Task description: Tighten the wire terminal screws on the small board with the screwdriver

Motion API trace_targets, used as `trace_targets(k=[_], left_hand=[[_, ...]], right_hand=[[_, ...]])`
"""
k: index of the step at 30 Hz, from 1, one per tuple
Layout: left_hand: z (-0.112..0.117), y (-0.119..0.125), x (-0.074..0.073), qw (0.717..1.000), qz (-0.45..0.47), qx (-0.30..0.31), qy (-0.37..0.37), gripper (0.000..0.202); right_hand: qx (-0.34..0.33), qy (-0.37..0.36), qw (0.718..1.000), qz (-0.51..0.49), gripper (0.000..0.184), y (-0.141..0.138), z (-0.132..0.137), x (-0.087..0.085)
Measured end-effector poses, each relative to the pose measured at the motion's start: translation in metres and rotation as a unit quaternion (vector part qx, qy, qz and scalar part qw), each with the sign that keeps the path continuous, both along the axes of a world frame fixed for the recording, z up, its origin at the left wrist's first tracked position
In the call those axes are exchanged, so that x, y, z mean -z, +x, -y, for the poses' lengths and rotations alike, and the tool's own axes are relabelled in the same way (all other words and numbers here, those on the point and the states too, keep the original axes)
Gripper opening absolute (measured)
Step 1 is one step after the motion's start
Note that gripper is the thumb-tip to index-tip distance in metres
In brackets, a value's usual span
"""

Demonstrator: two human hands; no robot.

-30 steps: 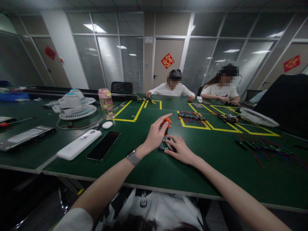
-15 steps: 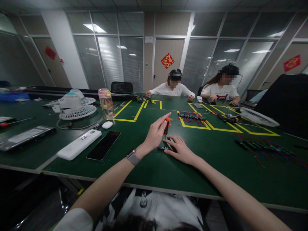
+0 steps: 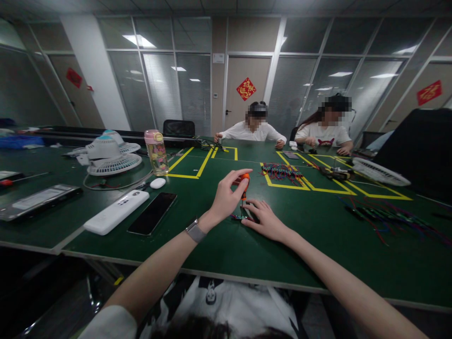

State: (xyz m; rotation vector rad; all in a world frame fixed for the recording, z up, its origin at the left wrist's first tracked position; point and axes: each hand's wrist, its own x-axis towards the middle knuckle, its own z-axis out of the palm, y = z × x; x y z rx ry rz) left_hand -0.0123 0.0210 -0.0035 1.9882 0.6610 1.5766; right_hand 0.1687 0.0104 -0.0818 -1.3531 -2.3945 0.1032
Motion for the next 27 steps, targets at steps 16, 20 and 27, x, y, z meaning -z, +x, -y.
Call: trace_targets(k=[16,20,27], left_hand=[[-0.0002,0.0001,-0.0002,1.0,-0.007,-0.008,0.004,0.026],[-0.0008,-0.0006,0.0002,1.0,-0.003,-0.006,0.001,0.027],[0.0,-0.0017,-0.0001,1.0,0.016,-0.01,0.002,0.029]], right_hand=[[0.005,-0.004,1.0,-0.001,0.057,-0.0007,-0.0011,0.0011],[0.007,-0.003,1.0,-0.018,0.054,-0.001,-0.0014,0.0019],[-0.001,-0.009,1.0,-0.023,0.045,-0.0005,-0.0001,-0.0004]])
